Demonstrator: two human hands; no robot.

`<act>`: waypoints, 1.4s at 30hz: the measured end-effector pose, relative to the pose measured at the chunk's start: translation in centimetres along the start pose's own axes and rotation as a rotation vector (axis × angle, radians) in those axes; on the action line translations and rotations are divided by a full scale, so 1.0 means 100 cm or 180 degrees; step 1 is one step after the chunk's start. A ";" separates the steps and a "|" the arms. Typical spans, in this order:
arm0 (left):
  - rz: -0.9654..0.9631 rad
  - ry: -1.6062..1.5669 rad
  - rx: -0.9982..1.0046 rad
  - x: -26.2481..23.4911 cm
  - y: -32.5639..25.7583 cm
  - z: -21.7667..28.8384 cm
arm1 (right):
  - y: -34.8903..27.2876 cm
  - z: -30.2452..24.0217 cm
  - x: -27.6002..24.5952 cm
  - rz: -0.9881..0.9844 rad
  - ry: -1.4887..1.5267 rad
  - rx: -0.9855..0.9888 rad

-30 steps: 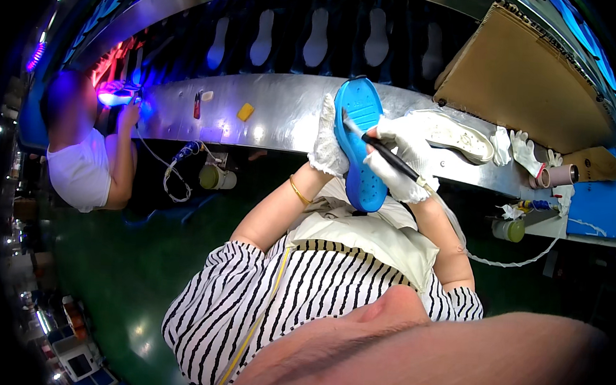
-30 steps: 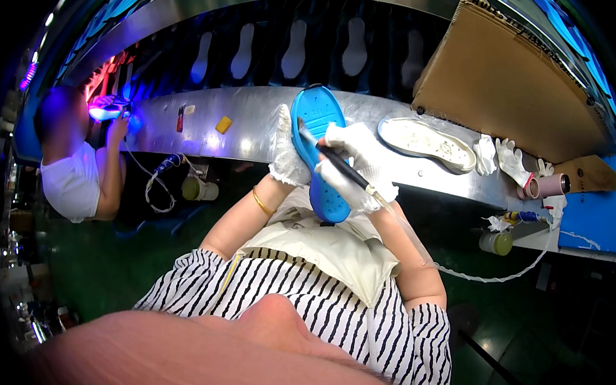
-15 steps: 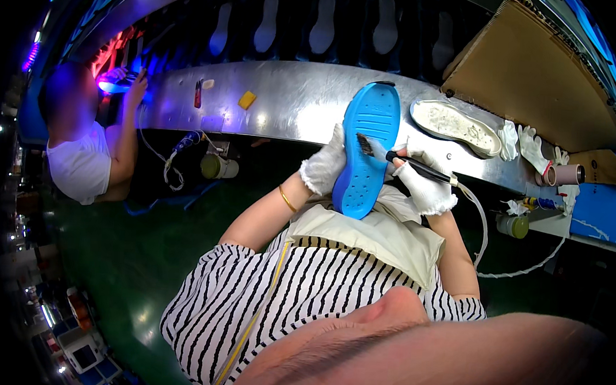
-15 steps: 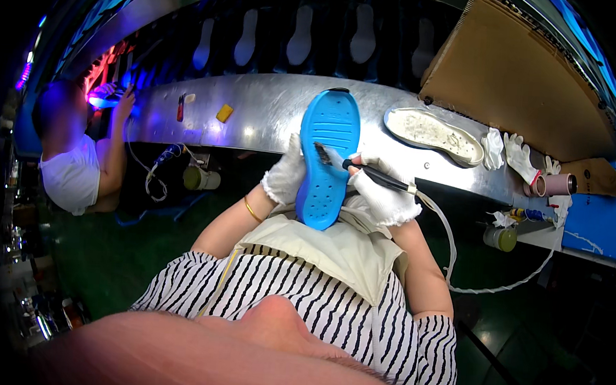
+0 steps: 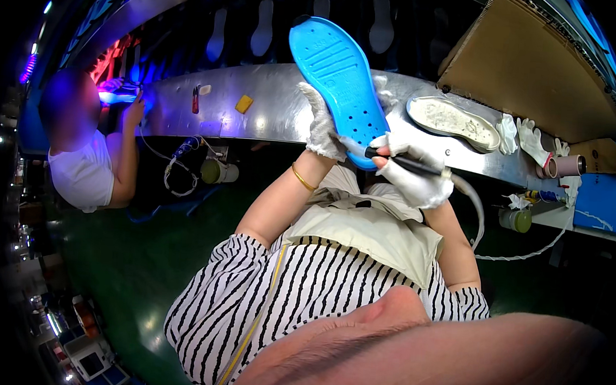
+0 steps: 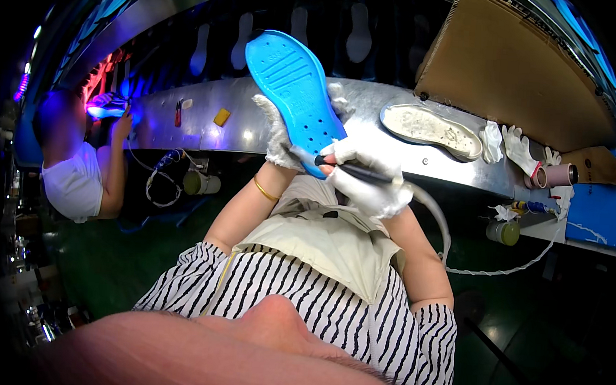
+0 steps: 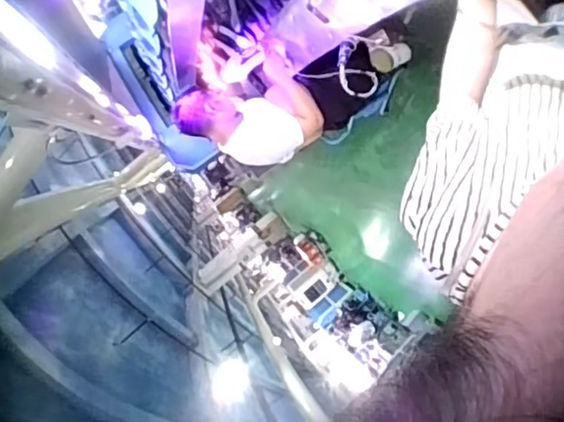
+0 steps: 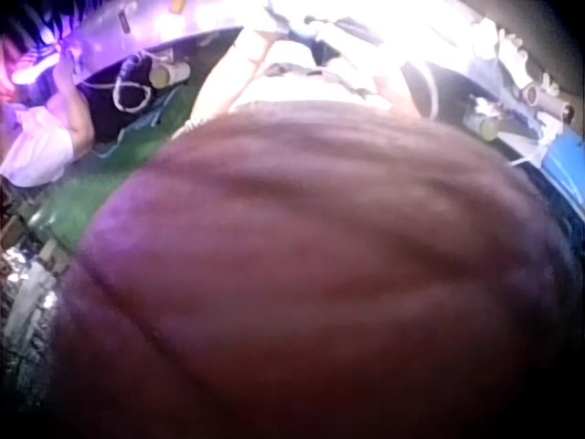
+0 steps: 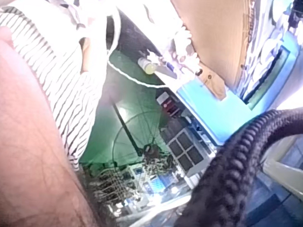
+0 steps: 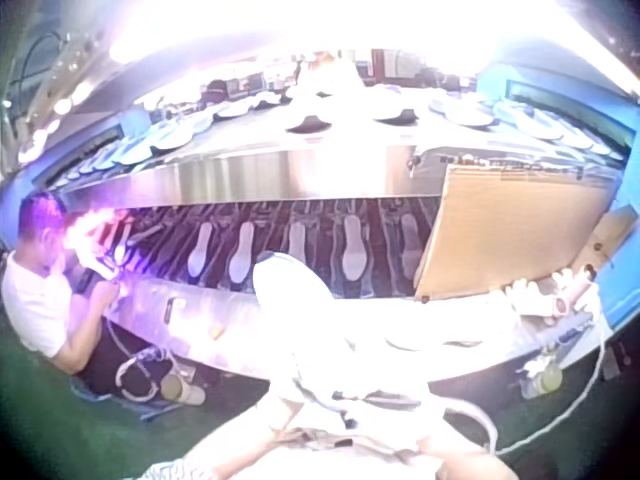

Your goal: The person applies adhesive to the inner surface of blue shoe soles using a brush and then places the soles onto a conveyor belt.

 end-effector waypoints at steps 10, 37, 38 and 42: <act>-0.1778 -0.0811 0.0354 0.046 0.018 0.042 | -0.002 0.033 -0.011 0.0308 0.1389 0.0955; -0.0387 0.3242 -0.1236 0.034 0.054 0.032 | 0.032 0.027 -0.022 -0.0269 -0.0270 0.1078; -0.0378 0.3172 -0.1230 0.032 0.057 0.033 | 0.032 0.031 -0.021 -0.0489 -0.0840 0.1243; -0.0394 0.3558 -0.1439 0.023 0.063 0.030 | 0.029 0.031 -0.033 -0.0735 -0.0696 0.0737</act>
Point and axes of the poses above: each hand's wrist, its own y-axis towards the middle knuckle, its own x-axis out of the palm, z = x × y, the point moved 8 cm from there along y, towards the middle knuckle, and after that the axes turned 8 degrees about y, right-handed, at the moved point
